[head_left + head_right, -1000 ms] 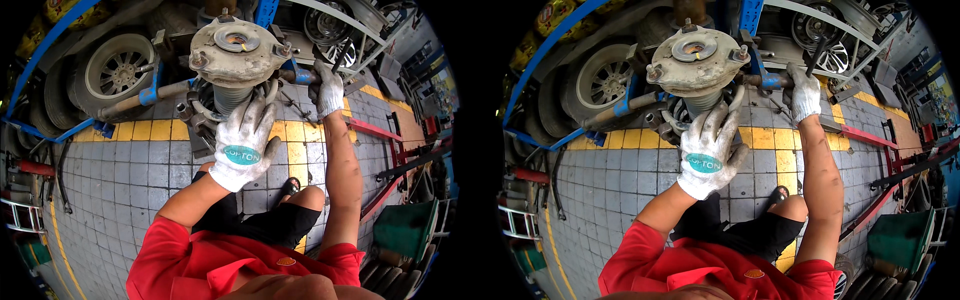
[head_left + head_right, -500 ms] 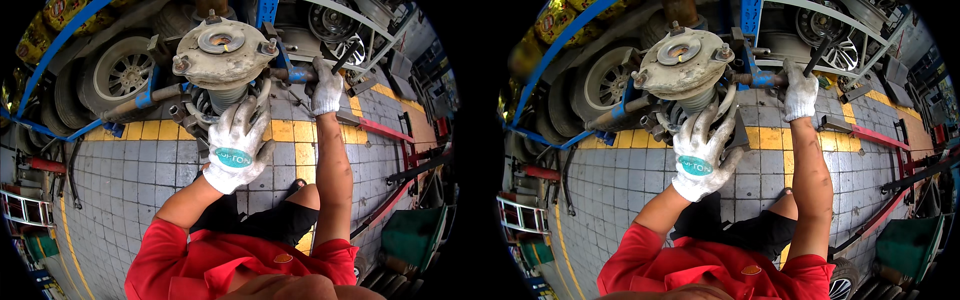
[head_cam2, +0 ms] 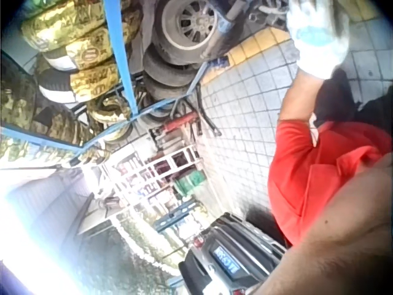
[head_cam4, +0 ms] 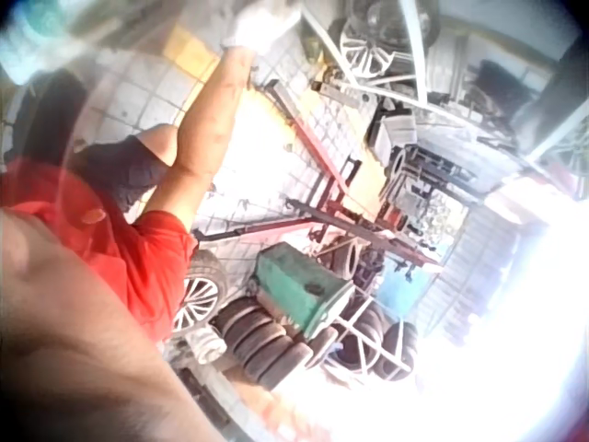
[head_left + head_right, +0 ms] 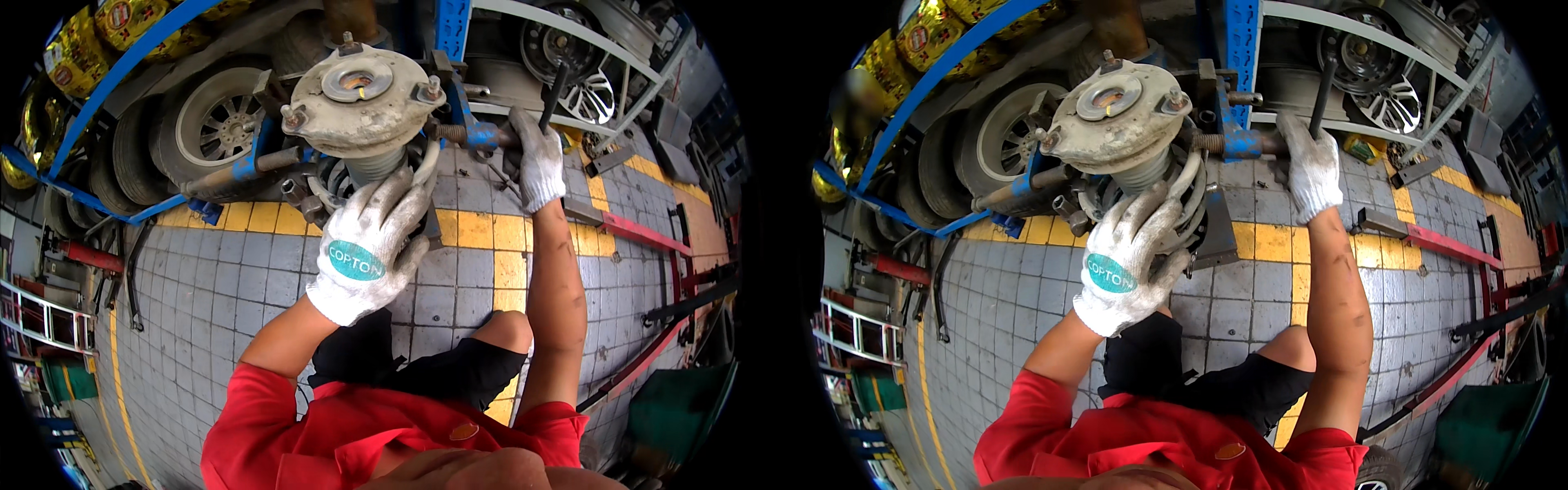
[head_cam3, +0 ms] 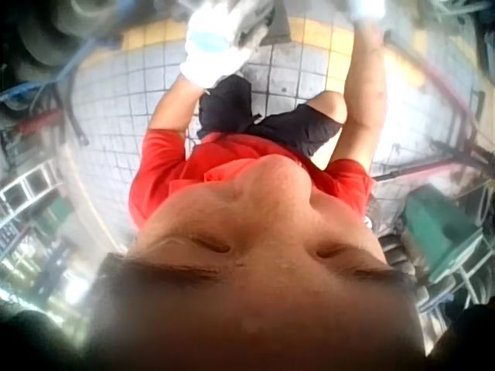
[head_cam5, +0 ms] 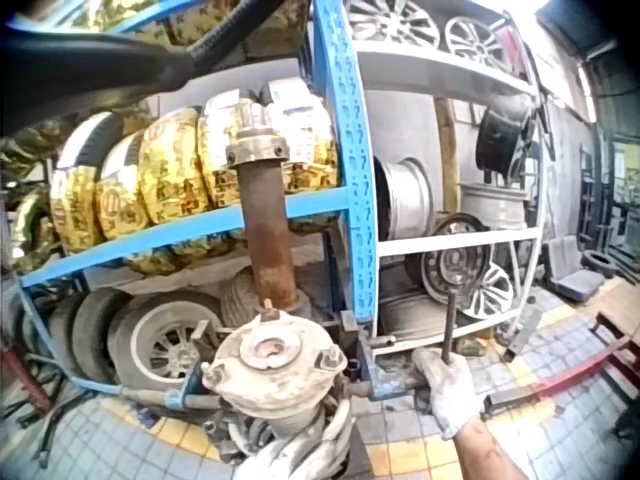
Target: The person assembles a car suspension assembly by hand, attaching a coil spring to a shock absorber and then fitting a strut mount. The person then carries the assembled unit to a blue rack and places it on a shelf.
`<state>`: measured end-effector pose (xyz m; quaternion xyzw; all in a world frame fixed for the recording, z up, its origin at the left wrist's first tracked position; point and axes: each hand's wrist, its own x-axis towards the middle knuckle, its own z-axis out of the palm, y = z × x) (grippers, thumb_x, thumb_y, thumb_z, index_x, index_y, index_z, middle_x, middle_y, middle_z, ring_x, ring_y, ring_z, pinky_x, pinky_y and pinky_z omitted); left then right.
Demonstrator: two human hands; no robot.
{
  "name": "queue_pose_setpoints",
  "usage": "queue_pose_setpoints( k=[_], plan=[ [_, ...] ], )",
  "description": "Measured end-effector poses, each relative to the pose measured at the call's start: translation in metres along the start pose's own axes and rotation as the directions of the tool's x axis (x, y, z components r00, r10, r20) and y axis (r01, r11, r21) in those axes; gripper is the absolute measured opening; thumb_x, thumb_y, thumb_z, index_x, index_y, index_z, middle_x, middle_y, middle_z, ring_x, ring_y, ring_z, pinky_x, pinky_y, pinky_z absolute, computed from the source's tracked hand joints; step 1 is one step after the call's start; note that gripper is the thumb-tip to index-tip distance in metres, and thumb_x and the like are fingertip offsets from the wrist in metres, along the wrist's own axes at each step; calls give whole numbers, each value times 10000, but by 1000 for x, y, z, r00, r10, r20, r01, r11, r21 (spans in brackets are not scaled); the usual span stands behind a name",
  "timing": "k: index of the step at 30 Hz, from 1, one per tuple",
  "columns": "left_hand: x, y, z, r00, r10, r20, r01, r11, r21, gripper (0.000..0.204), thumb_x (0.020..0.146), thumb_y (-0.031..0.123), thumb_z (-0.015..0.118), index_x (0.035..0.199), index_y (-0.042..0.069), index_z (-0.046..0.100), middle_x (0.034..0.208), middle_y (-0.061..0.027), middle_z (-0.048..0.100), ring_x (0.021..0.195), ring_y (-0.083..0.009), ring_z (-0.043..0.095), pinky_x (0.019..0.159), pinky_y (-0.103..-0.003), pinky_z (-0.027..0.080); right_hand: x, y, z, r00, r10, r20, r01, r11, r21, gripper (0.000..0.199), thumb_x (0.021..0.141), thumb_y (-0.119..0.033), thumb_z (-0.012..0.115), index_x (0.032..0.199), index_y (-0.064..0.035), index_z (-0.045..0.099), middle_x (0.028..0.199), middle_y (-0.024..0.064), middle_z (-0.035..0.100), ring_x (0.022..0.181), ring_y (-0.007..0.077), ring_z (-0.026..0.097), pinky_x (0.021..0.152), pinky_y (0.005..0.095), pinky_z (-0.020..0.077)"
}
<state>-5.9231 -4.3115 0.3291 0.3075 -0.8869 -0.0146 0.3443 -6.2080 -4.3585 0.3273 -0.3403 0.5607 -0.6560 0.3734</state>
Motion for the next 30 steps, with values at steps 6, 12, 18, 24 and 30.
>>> queue_pose_setpoints(
  k=[6, 12, 18, 24, 30],
  plan=[
    [7, -6, 6, 998, -28, -49, 28, 1000, -12, 603, 730, 172, 833, 1293, 77, 639, 1362, -155, 618, 1110, -364, 636, 899, -459, 557, -8, -40, -11, 977, 75, 199, -7, 947, -322, 389, 1013, -409, 652, 964, -26, 699, 751, 33, 674, 558, 73, 581, 451, 224, 399],
    [9, -15, 32, 955, 6, -297, 36, 990, 136, 472, 685, 177, 848, 1132, 103, 716, 1151, -93, 699, 903, -282, 674, 688, -382, 576, 73, -119, -26, 807, -96, 583, 544, 504, -671, 200, 966, -185, 701, 1032, -2, 653, 770, 17, 561, 732, 103, 511, 662, 278, 447],
    [17, 6, 34, 939, -294, -180, 305, 952, 36, 335, 753, 272, 804, 1074, 195, 746, 1084, -29, 700, 955, -264, 646, 733, -417, 497, 123, -190, 36, 673, 111, 731, 599, 497, -628, 237, 967, -104, 643, 1171, 19, 646, 885, 85, 649, 810, 145, 585, 750, 308, 493],
    [51, 32, -10, 848, -530, 7, 530, 847, -40, 423, 750, 185, 784, 1161, 124, 705, 1112, -99, 685, 960, -351, 629, 817, -479, 537, 131, -200, 9, 620, 287, 731, 529, 534, -659, 268, 936, -73, 705, 1197, -16, 679, 1056, 149, 738, 925, 204, 699, 851, 326, 567],
    [93, 87, -68, 653, -731, 195, 754, 652, -81, 669, 811, 218, 769, 1416, 66, 528, 1395, -221, 533, 1281, -454, 512, 1071, -543, 448, 74, -209, -115, 722, 617, 312, -264, 664, -700, 325, 1022, -211, 655, 1310, -61, 634, 790, 35, 665, 578, 95, 608, 533, 253, 491]
  ],
)
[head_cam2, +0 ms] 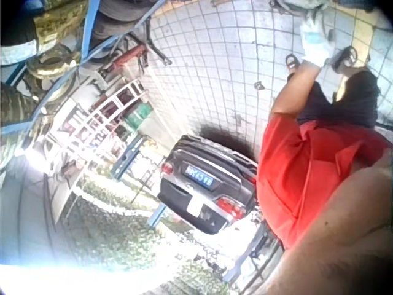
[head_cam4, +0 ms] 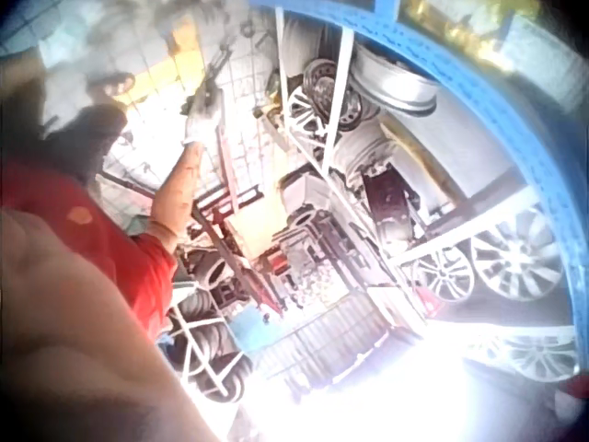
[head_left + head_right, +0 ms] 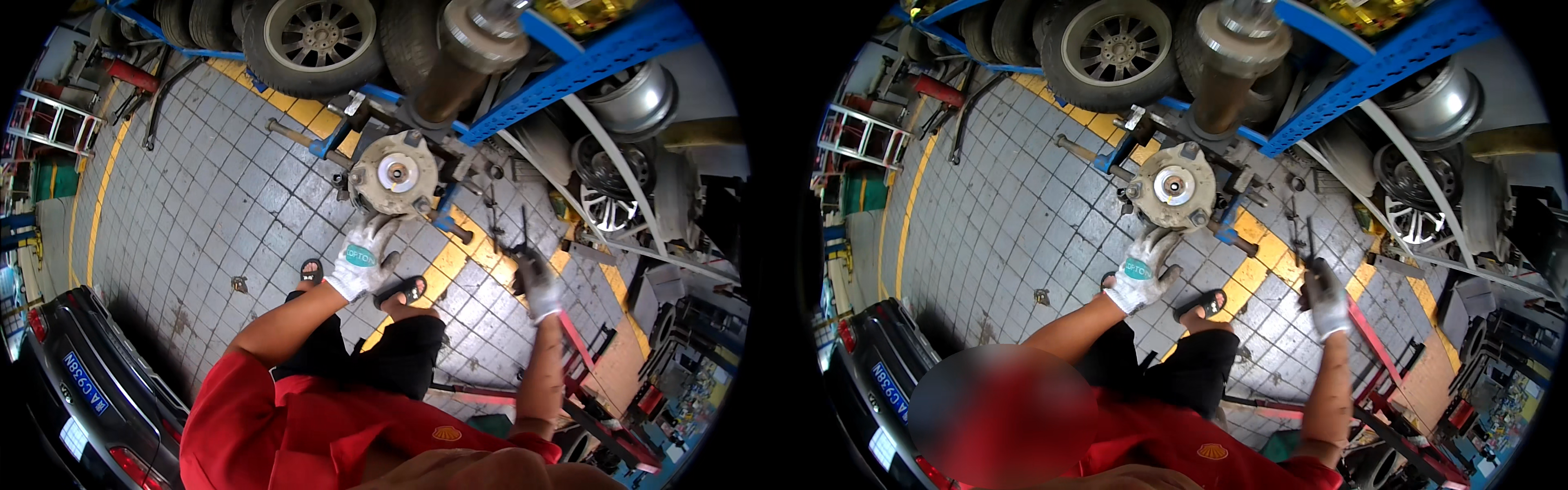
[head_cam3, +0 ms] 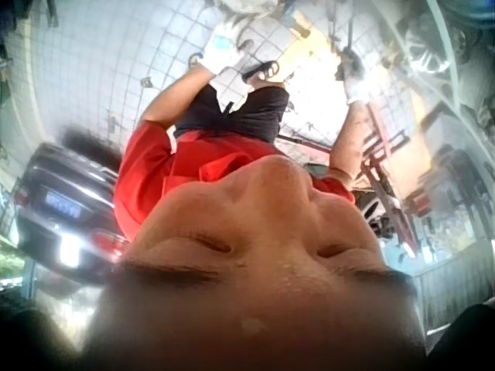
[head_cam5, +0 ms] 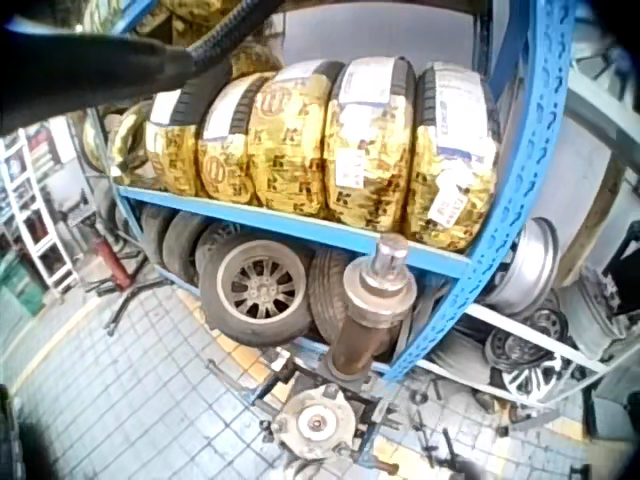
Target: The person assembles a car suspension assembly by hand, attaching a coil spring to a shock absorber and then fitting a strut mount. The person then carries the assembled unit to a blue rack and places it on a shelf.
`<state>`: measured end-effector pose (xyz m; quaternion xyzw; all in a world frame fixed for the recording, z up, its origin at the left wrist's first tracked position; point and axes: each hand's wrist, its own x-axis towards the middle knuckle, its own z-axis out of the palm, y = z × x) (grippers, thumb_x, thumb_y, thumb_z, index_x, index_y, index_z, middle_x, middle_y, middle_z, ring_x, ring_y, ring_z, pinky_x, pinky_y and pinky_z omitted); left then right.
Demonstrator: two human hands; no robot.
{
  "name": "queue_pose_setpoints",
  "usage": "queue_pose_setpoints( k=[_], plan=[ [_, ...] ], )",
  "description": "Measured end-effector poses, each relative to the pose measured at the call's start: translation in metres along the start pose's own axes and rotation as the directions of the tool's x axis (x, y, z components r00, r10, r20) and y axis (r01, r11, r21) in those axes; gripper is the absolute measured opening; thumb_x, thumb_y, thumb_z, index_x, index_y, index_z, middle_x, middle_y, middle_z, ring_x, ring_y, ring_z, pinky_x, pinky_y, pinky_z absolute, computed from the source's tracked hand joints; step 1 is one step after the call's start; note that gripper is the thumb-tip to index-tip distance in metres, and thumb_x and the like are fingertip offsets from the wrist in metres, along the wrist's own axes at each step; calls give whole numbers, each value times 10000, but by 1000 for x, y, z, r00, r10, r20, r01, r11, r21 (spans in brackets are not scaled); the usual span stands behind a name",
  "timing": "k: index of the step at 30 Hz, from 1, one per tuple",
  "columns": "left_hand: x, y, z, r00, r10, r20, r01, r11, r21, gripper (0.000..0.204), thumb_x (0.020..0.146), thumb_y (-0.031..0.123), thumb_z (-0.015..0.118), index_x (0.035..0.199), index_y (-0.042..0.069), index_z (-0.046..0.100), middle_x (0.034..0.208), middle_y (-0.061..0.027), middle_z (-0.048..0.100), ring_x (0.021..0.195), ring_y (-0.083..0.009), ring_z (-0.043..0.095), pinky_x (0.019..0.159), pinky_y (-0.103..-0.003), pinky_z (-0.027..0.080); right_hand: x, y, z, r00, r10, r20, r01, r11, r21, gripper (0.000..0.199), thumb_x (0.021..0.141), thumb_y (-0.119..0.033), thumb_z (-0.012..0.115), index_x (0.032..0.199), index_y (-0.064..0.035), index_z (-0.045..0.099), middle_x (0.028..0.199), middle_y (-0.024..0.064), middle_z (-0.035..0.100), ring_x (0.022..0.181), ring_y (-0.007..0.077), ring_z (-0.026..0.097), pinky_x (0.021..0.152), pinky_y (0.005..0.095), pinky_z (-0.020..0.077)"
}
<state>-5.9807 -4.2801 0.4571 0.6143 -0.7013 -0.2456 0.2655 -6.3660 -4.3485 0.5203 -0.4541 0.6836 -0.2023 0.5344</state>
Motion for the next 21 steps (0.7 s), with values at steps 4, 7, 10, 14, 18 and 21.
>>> queue_pose_setpoints(
  k=[4, 7, 10, 14, 18, 21],
  plan=[
    [-6, 67, -59, 994, -103, 25, 104, 994, -20, 677, 852, 283, 749, 1440, 55, 501, 1442, -231, 518, 1327, -438, 500, 1112, -522, 425, -71, 69, 14, 966, 260, -7, -259, 962, -91, 335, 964, -198, 673, 1255, -33, 669, 730, 60, 669, 558, 133, 611, 515, 298, 494],
    [7, 115, -95, 993, -105, -59, 108, 993, 52, 694, 877, 347, 729, 1453, 48, 483, 1453, -234, 516, 1343, -438, 494, 1138, -512, 408, -110, 22, 0, 996, 59, 66, -76, 957, 281, 399, 965, -122, 636, 1333, 27, 593, 709, 24, 576, 539, 107, 528, 497, 256, 439],
    [38, 167, -125, 959, -145, -242, 170, 982, 87, 720, 882, 391, 721, 1461, 41, 474, 1413, -259, 526, 1327, -448, 501, 1137, -506, 405, -120, -80, -37, 968, -237, 79, 216, 954, 209, 397, 985, -111, 611, 1352, 35, 574, 735, 10, 573, 589, 93, 515, 538, 250, 434],
    [100, 237, -155, 880, -331, -342, 253, 934, -254, 802, 882, 422, 724, 1496, 2, 428, 1501, -268, 455, 1376, -442, 459, 1168, -505, 377, -86, -184, -80, 902, -412, 127, 423, 902, -86, 324, 985, -173, 646, 1254, 7, 656, 822, 29, 649, 714, 76, 565, 629, 246, 470],
    [180, 250, -172, 819, -291, -495, 226, 956, -187, 933, 836, 433, 755, 1552, -17, 362, 1564, -262, 404, 1441, -421, 393, 1204, -479, 342, -51, -278, -95, 824, -552, 128, 565, 818, -108, 300, 965, -173, 667, 1214, -7, 685, 909, 93, 719, 816, 176, 650, 742, 325, 526],
    [231, 245, -185, 797, -333, -504, 260, 942, -213, 931, 773, 378, 814, 1534, 31, 405, 1538, -240, 441, 1430, -415, 406, 1193, -483, 357, 0, -329, -87, 748, -621, 236, 663, 678, -318, 360, 948, -244, 674, 1227, -17, 690, 1072, 195, 746, 951, 308, 708, 865, 368, 537]
  ],
)
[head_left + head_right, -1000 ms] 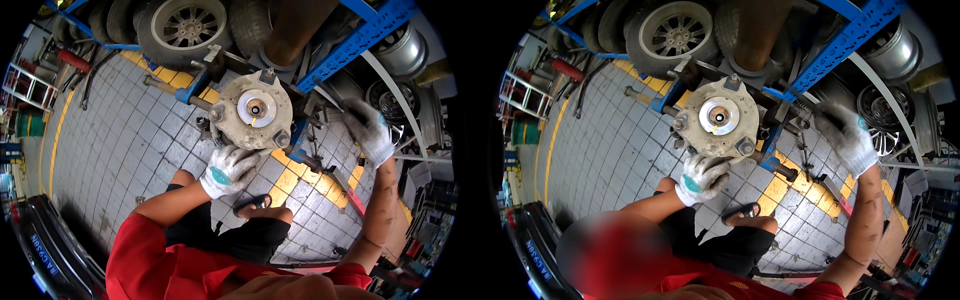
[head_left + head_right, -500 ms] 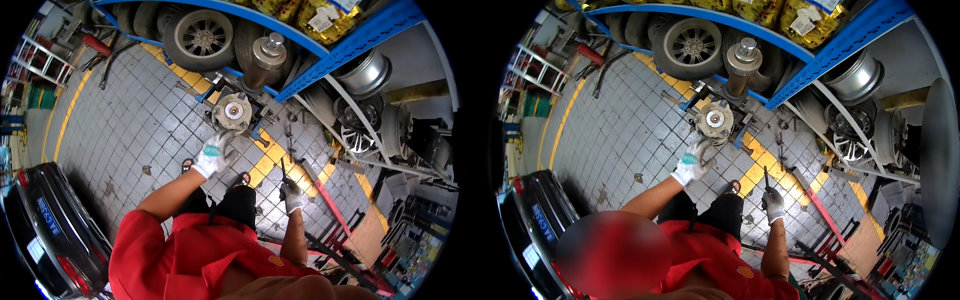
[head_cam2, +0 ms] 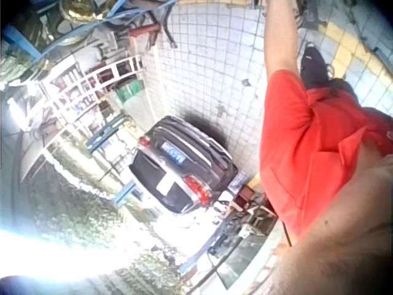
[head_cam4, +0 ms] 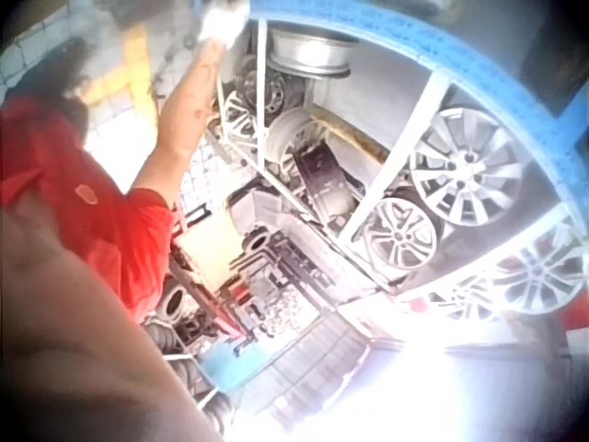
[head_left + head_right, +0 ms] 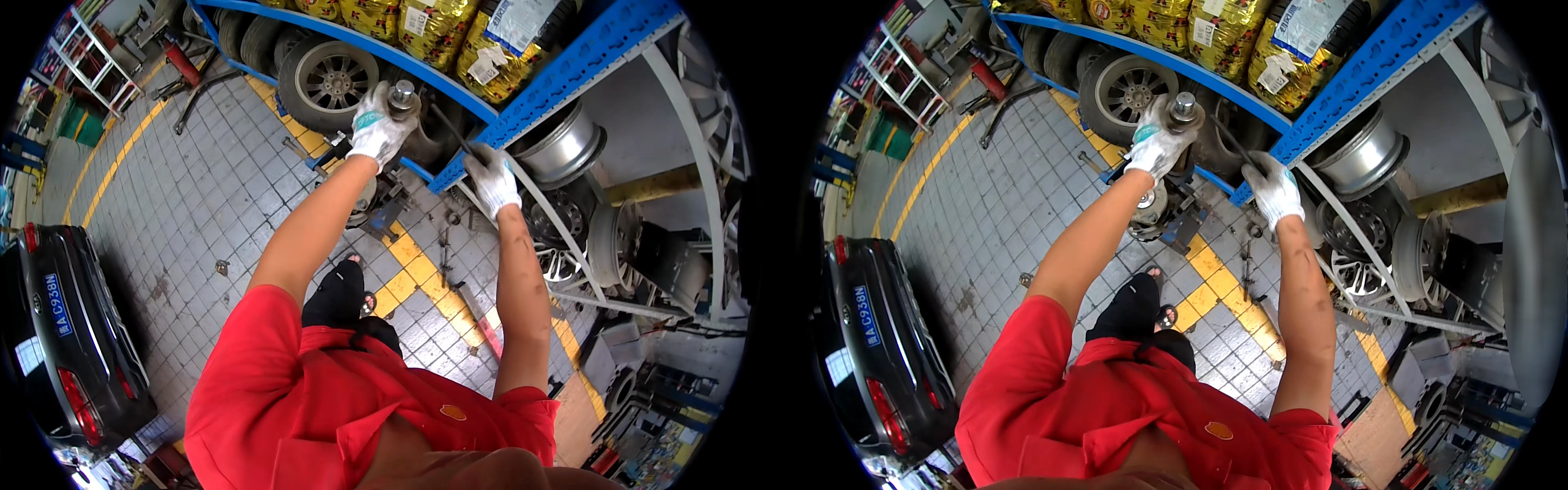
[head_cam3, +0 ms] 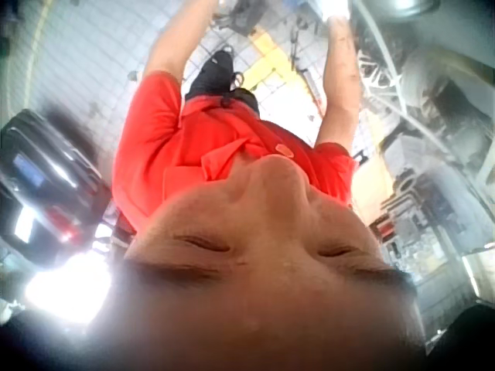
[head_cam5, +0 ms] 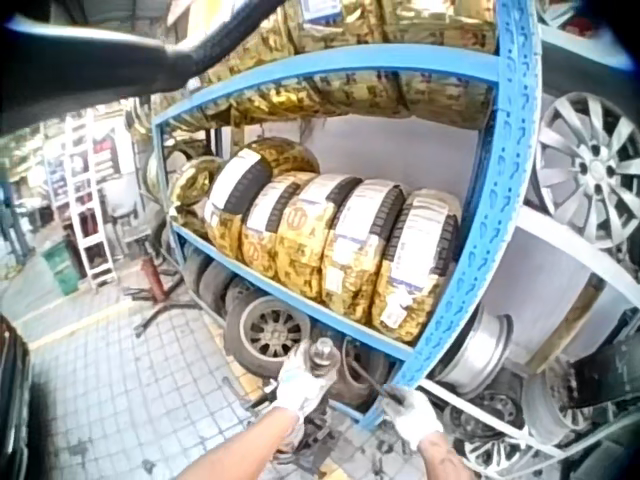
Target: The person assembles a car suspension assembly by hand, attaching a coil spring to a shock absorber and then fitting a strut mount. The person then carries the assembled unit to a blue rack and places it on a shelf.
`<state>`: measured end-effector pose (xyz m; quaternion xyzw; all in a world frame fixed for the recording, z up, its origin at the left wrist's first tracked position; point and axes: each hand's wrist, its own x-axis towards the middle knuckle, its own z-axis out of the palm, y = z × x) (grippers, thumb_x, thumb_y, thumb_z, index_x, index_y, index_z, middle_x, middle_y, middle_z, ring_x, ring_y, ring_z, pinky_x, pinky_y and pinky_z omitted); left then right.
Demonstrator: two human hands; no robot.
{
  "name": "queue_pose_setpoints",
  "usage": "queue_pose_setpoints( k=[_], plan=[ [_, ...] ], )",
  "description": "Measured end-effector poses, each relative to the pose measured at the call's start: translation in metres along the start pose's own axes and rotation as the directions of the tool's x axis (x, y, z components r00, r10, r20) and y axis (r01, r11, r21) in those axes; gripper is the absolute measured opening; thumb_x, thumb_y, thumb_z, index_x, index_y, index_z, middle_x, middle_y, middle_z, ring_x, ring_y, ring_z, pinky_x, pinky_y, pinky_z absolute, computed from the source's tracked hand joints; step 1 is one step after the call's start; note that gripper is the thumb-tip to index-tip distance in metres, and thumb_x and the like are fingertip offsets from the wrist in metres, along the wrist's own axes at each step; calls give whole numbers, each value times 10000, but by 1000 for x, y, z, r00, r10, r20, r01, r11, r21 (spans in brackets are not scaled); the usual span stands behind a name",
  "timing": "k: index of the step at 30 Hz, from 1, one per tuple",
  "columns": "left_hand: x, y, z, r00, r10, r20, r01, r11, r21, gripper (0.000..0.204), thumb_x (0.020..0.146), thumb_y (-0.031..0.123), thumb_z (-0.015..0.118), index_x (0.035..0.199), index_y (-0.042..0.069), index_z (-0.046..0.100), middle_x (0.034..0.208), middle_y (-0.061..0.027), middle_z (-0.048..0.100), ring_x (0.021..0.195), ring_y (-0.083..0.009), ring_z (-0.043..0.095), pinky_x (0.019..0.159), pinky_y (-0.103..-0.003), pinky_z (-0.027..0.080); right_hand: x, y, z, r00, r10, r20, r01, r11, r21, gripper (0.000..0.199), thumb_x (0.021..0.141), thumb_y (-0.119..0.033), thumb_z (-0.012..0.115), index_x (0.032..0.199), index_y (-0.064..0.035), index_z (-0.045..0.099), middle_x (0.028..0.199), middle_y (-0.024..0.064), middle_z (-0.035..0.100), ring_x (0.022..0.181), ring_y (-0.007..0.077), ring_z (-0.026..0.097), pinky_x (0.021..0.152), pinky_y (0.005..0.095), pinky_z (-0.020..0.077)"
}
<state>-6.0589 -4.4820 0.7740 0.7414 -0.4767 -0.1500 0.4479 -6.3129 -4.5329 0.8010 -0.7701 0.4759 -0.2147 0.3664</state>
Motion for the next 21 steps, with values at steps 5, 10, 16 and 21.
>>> queue_pose_setpoints(
  k=[5, 10, 16, 21],
  plan=[
    [27, -24, 49, 990, -12, -139, 2, 997, -74, 726, 725, 332, 825, 1360, 76, 585, 1410, -191, 566, 1332, -399, 506, 1126, -478, 423, 70, 22, 16, 988, -45, 146, 57, 996, -76, 368, 950, -236, 676, 1263, -42, 683, 1151, 207, 734, 1085, 333, 702, 950, 369, 529],
    [40, -31, 68, 924, 47, -380, -83, 993, -79, 529, 694, 262, 812, 1166, 62, 683, 1231, -166, 671, 1200, -387, 596, 1052, -484, 472, 89, -2, 26, 952, -260, 161, 285, 946, -155, 360, 926, -149, 675, 1253, 1, 671, 1173, 215, 722, 1095, 365, 690, 969, 399, 532],
    [41, -35, 73, 902, 1, -432, -43, 995, -86, 611, 684, 323, 876, 1196, 60, 671, 1285, -161, 654, 1207, -383, 608, 1062, -495, 471, 41, -23, 53, 699, -695, 169, 715, 682, -156, 522, 781, 95, 666, 1279, -54, 622, 1252, 210, 573, 1114, 396, 611, 897, 449, 545],
    [47, -44, 97, 837, 50, -545, -129, 986, -107, 555, 699, 326, 871, 1126, 58, 639, 1246, -159, 654, 1199, -350, 603, 1005, -469, 481, 76, -91, 84, 360, -688, 630, 910, 408, -75, 425, 767, -36, 728, 1182, -118, 685, 1107, 157, 677, 1018, 372, 651, 851, 459, 549]
  ],
)
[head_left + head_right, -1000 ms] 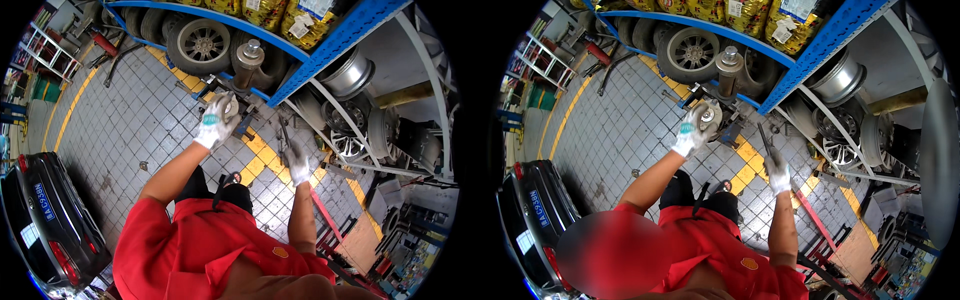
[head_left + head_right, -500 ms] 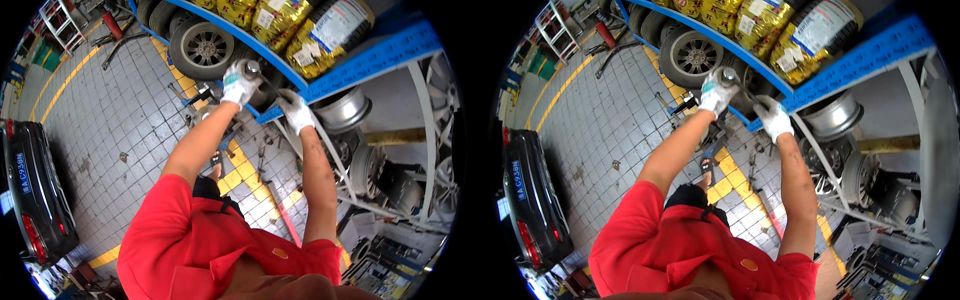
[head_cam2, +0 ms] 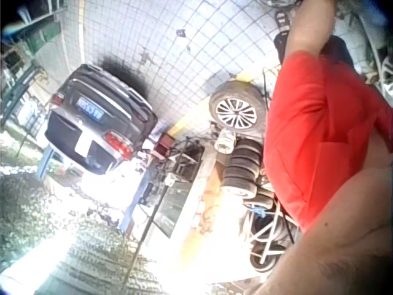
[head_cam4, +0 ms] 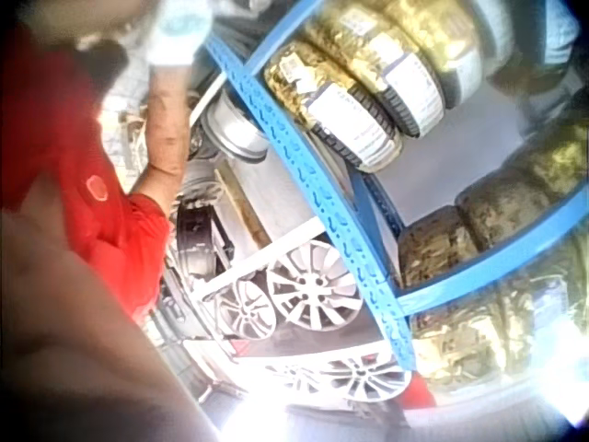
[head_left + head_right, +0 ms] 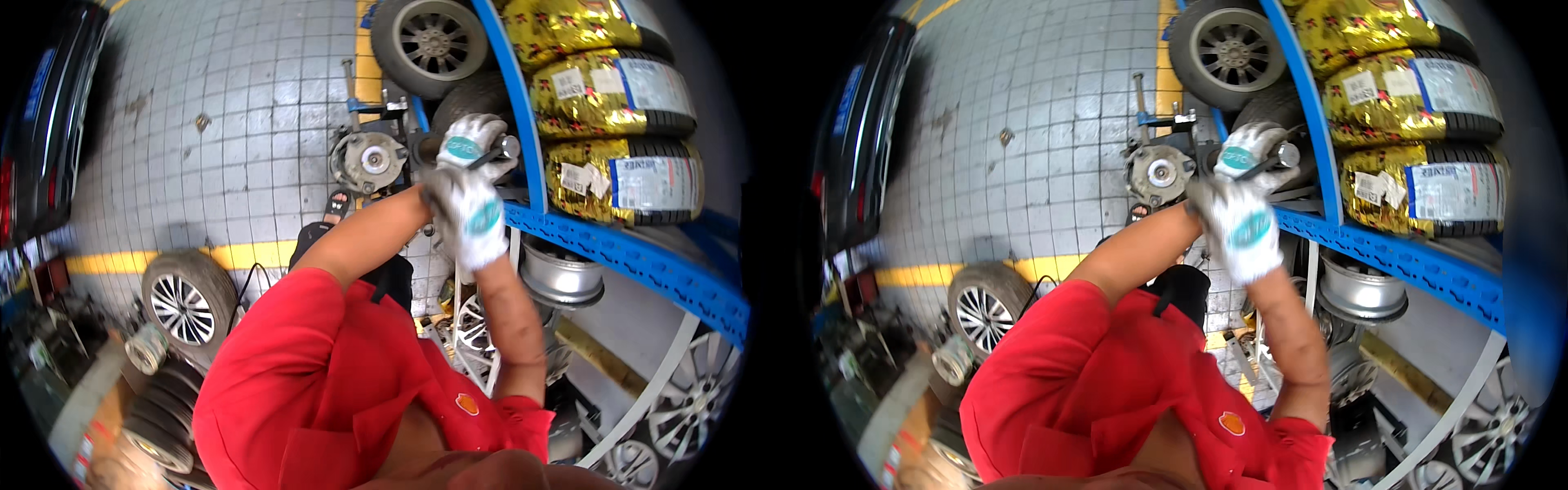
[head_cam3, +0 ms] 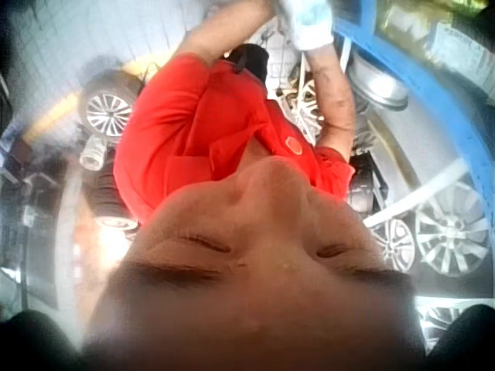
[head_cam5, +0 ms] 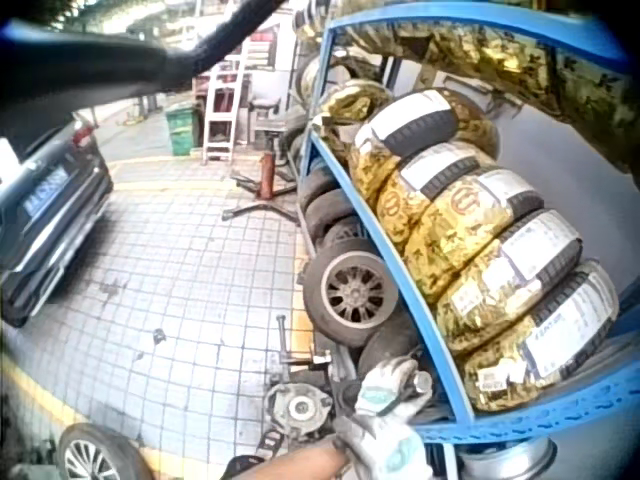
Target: The person assembles a car suspension assembly by hand, attaching a coil spring to a shock absorber and then fitting a strut mount. The person then carries the assembled unit to a blue rack and places it on a shelf.
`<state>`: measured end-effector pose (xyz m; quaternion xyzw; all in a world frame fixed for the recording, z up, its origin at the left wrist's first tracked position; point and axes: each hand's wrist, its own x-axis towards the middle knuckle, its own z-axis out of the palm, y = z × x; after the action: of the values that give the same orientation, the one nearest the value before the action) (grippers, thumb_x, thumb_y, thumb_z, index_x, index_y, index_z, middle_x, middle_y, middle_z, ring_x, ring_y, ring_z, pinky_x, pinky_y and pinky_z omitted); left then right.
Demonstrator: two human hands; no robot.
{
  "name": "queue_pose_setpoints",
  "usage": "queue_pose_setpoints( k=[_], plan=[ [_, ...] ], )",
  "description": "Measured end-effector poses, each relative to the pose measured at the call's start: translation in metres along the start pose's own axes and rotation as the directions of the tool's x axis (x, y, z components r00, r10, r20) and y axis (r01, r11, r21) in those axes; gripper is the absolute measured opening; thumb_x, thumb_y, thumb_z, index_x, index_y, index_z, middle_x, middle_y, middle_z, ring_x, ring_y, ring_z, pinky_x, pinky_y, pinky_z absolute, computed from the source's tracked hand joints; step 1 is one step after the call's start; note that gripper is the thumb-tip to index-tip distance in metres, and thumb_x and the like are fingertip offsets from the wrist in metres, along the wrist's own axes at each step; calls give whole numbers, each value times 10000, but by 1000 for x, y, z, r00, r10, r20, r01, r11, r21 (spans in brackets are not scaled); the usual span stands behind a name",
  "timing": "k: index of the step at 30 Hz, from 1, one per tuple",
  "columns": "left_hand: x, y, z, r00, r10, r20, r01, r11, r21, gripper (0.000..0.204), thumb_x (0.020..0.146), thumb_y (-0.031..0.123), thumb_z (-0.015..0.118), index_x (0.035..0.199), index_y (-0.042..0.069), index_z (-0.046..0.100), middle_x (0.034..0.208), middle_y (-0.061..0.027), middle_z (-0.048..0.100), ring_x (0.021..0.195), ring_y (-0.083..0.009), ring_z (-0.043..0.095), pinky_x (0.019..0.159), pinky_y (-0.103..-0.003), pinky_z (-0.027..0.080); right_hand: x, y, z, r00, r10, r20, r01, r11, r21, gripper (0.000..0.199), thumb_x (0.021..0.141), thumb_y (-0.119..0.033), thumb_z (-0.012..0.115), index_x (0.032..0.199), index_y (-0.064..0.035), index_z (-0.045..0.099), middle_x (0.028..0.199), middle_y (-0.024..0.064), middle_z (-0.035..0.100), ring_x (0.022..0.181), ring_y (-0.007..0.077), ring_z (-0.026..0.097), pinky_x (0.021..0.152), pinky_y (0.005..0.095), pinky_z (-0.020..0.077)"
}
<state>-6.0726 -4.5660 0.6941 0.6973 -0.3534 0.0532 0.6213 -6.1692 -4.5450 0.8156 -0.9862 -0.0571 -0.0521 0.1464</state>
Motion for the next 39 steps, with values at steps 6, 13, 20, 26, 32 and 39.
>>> queue_pose_setpoints(
  k=[6, 13, 20, 26, 32, 39],
  plan=[
    [-12, 10, -7, 925, -329, 192, 244, 899, 365, 724, 831, 611, 684, 1312, 74, 624, 1356, -180, 610, 1287, -352, 548, 1127, -460, 419, 160, 111, -3, 961, 230, 155, -182, 945, -273, 498, 971, -285, 636, 1432, -142, 513, 1264, 241, 678, 1098, 414, 685, 939, 488, 556],
    [-20, 33, -26, 967, -253, 40, 238, 945, 224, 580, 727, 444, 853, 1183, 123, 694, 1254, -121, 679, 1183, -337, 631, 1041, -454, 506, 71, 306, 11, 746, 662, 67, -657, 716, 236, 416, 912, -364, 567, 1077, -14, 719, 765, 144, 665, 616, 216, 598, 594, 388, 493],
    [-18, 28, -6, 974, -225, -35, 226, 936, 270, 509, 768, 421, 803, 1180, 142, 697, 1234, -89, 673, 1201, -330, 611, 1046, -449, 492, -139, 187, 23, 666, 586, -461, -433, 807, 402, 372, 1046, -290, 544, 1256, -17, 685, 1085, 249, 722, 998, 388, 694, 915, 422, 540],
    [-6, 23, -1, 978, -207, -38, 210, 953, 216, 517, 781, 421, 801, 1193, 127, 695, 1238, -107, 667, 1212, -333, 605, 1041, -446, 495, -97, 37, -8, 934, -243, -262, 249, 968, -8, 166, 838, -69, 788, 994, -77, 731, 893, 135, 703, 761, 311, 676, 690, 400, 560],
    [-17, -21, 8, 985, -164, -51, 171, 947, 272, 614, 873, 573, 668, 1274, 108, 648, 1315, -114, 645, 1259, -310, 592, 1080, -416, 484, 115, 7, -23, 998, -57, -32, 51, 983, -176, 405, 926, -455, 668, 1004, -66, 750, 1000, 211, 732, 934, 392, 710, 816, 436, 560],
    [-8, 33, -22, 944, -314, 104, 289, 936, 202, 552, 793, 535, 762, 1149, 119, 685, 1241, -103, 672, 1213, -333, 615, 1051, -447, 500, 167, 274, -14, 697, 701, 152, -717, 677, 166, 288, 915, -298, 559, 901, -31, 667, 785, 130, 672, 685, 256, 645, 666, 430, 521]
  ],
)
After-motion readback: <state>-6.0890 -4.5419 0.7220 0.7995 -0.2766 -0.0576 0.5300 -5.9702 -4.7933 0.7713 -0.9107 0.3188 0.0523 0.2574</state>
